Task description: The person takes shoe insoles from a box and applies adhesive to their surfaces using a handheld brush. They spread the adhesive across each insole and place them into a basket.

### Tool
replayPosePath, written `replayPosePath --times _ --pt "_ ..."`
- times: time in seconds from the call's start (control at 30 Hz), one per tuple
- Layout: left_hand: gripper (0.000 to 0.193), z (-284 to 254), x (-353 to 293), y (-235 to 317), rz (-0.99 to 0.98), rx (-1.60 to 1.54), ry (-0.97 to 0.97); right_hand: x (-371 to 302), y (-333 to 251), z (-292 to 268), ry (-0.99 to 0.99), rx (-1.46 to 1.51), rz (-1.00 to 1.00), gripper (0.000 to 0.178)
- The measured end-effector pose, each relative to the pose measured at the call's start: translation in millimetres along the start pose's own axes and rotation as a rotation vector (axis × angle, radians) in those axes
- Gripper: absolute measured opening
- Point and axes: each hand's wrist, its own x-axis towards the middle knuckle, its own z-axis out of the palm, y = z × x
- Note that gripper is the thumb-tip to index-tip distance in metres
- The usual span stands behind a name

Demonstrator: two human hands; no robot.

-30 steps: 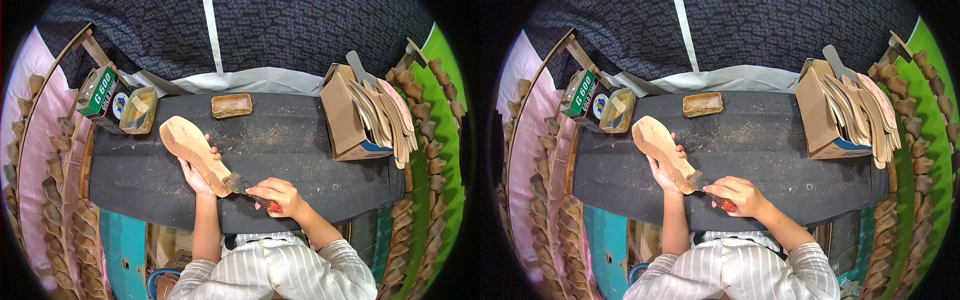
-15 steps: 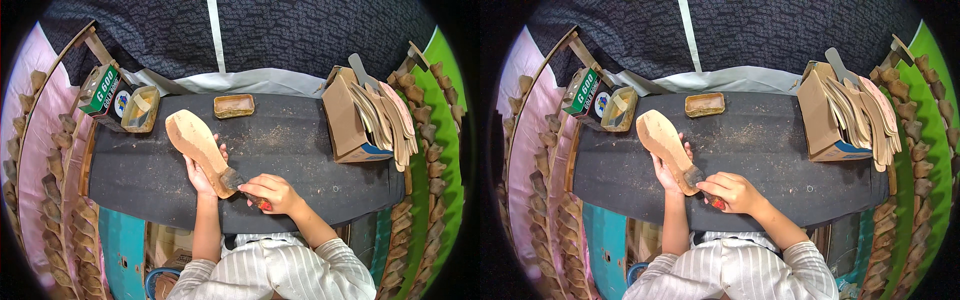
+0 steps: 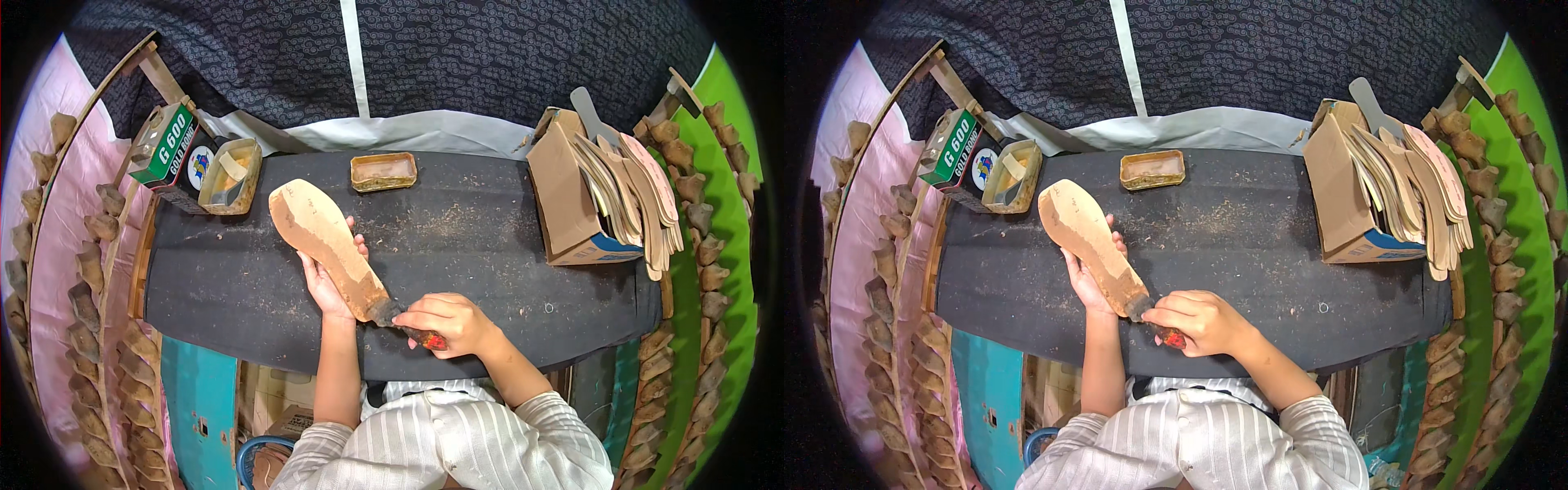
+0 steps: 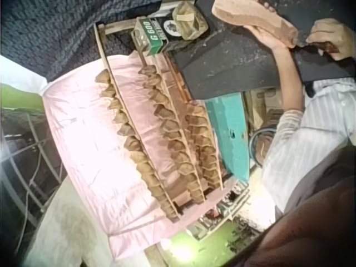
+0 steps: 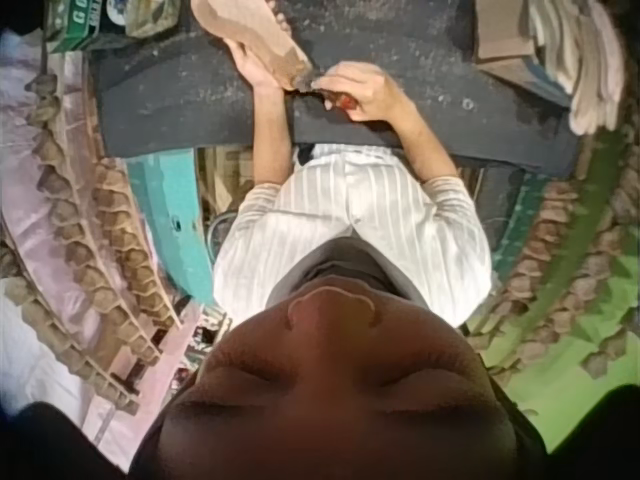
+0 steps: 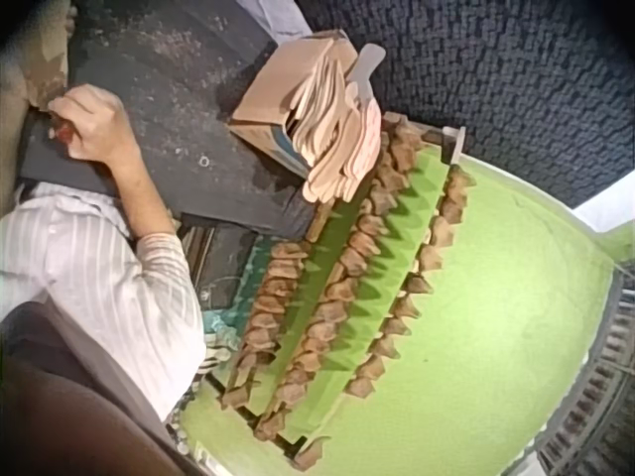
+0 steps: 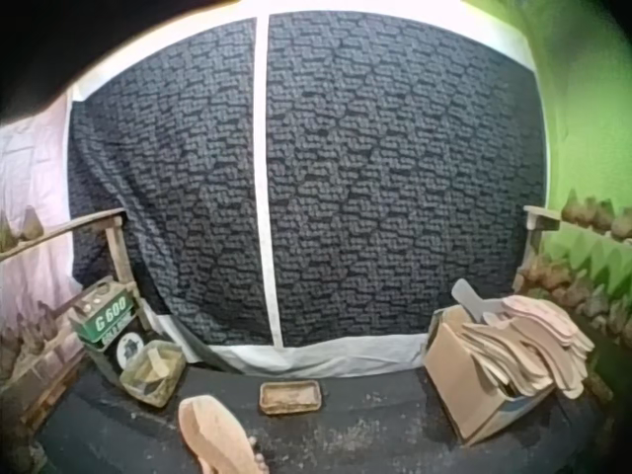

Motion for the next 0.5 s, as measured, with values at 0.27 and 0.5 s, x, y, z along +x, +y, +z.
replayPosePath --times 0.27,0.5 --pt "0.066 -1.8 0.2 -0.7 0.023 0.001 -0.036 5.9 -7.4 1.2 0.076 -0.031 0.053 0.035" --pt "0.067 -2.0 -0.5 1.5 0.011 -0.049 -0.015 4.6 -3.6 -3.3 0.149 0.001 0.058 0.043"
